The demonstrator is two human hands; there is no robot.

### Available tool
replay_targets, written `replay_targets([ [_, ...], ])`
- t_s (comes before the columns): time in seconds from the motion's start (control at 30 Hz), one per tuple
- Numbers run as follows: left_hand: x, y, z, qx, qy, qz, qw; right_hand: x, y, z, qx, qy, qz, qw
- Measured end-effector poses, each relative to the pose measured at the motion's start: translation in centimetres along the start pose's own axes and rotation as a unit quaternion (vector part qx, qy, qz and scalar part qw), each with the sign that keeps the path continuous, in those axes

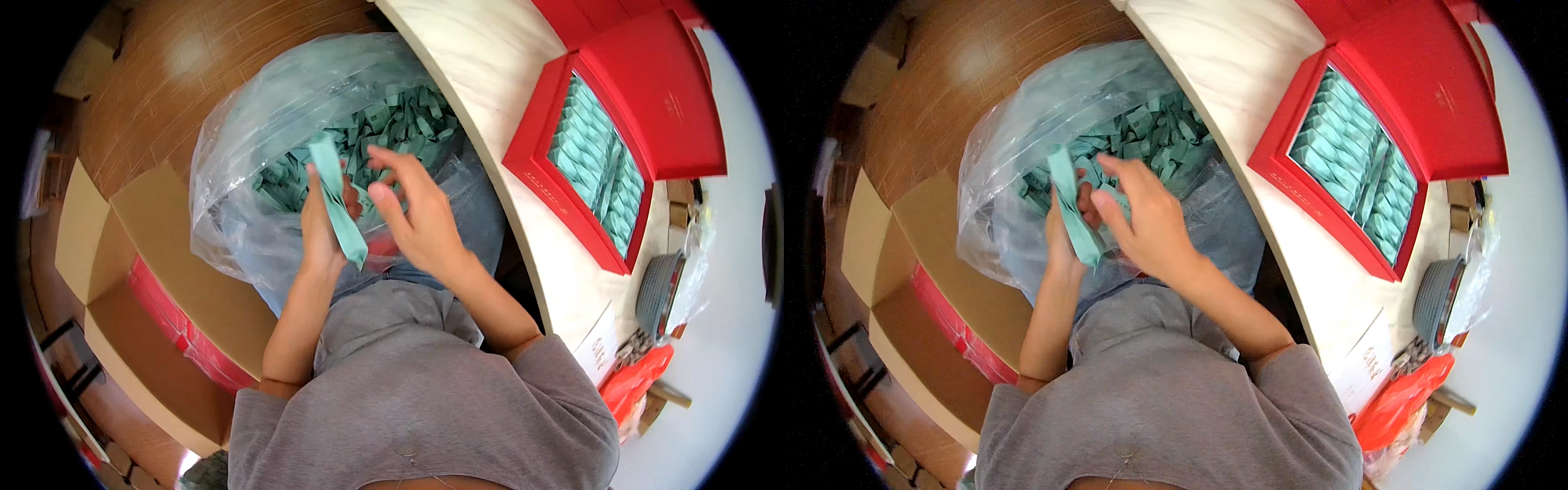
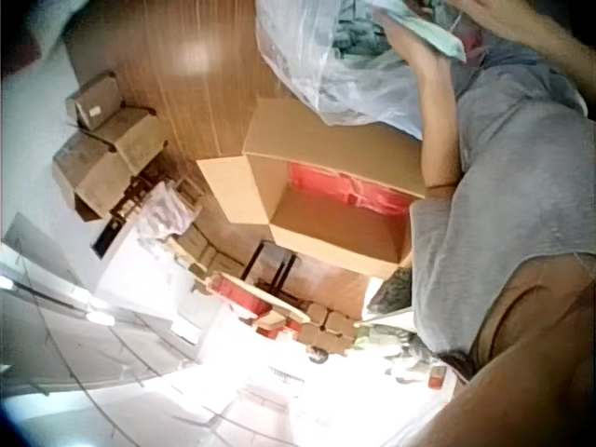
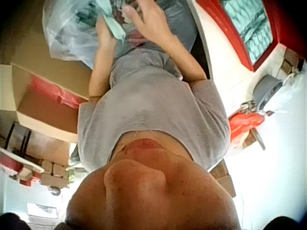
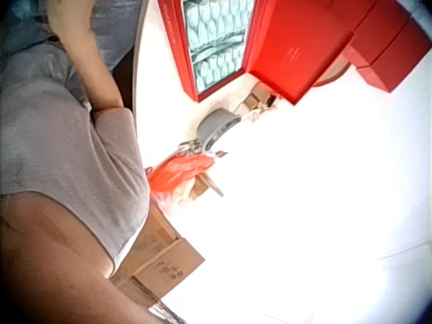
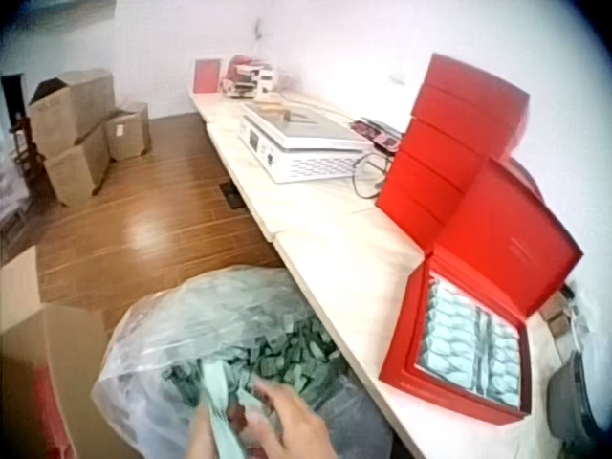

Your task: The person repeatedly picks small light-green packets from a large plastic bag and places them into a red box with internal dividers. They arrange the packets neatly in rows, close the box, and then repeat the process with another red box.

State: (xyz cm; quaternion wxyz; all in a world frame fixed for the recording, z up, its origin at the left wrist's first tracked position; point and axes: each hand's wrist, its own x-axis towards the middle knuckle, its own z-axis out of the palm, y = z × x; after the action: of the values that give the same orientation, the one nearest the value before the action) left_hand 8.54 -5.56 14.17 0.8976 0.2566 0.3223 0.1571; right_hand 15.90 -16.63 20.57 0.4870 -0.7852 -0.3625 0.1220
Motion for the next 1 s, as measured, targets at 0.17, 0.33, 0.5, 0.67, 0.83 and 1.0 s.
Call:
replay_targets([
  [0.17,0.1,0.6,5.2,0.024,0.061,0.105,0.992,-4.2,-1.8,-0.9,0.010,0.042,0.046,0.998],
  [0.33,-1.9,-3.4,12.2,0.070,-0.088,0.230,0.967,-5.5,-2.5,-6.6,-0.075,0.187,-0.022,0.979],
  [0.5,-3.0,-9.7,20.0,0.205,-0.287,0.310,0.883,-10.6,-1.3,-19.9,-0.227,0.248,-0.024,0.941],
  [0.67,-2.6,-12.7,31.0,0.542,-0.565,0.357,0.510,-18.9,-0.1,-33.6,-0.232,0.284,0.114,0.923],
  [0.83,-0.5,-19.2,34.1,0.603,-0.642,0.356,0.313,-20.2,1.2,-37.3,-0.247,0.199,0.172,0.932],
  [1.0,1.3,-22.0,35.7,0.674,-0.600,0.396,0.170,-19.3,3.9,-38.6,-0.316,0.089,0.167,0.930],
])
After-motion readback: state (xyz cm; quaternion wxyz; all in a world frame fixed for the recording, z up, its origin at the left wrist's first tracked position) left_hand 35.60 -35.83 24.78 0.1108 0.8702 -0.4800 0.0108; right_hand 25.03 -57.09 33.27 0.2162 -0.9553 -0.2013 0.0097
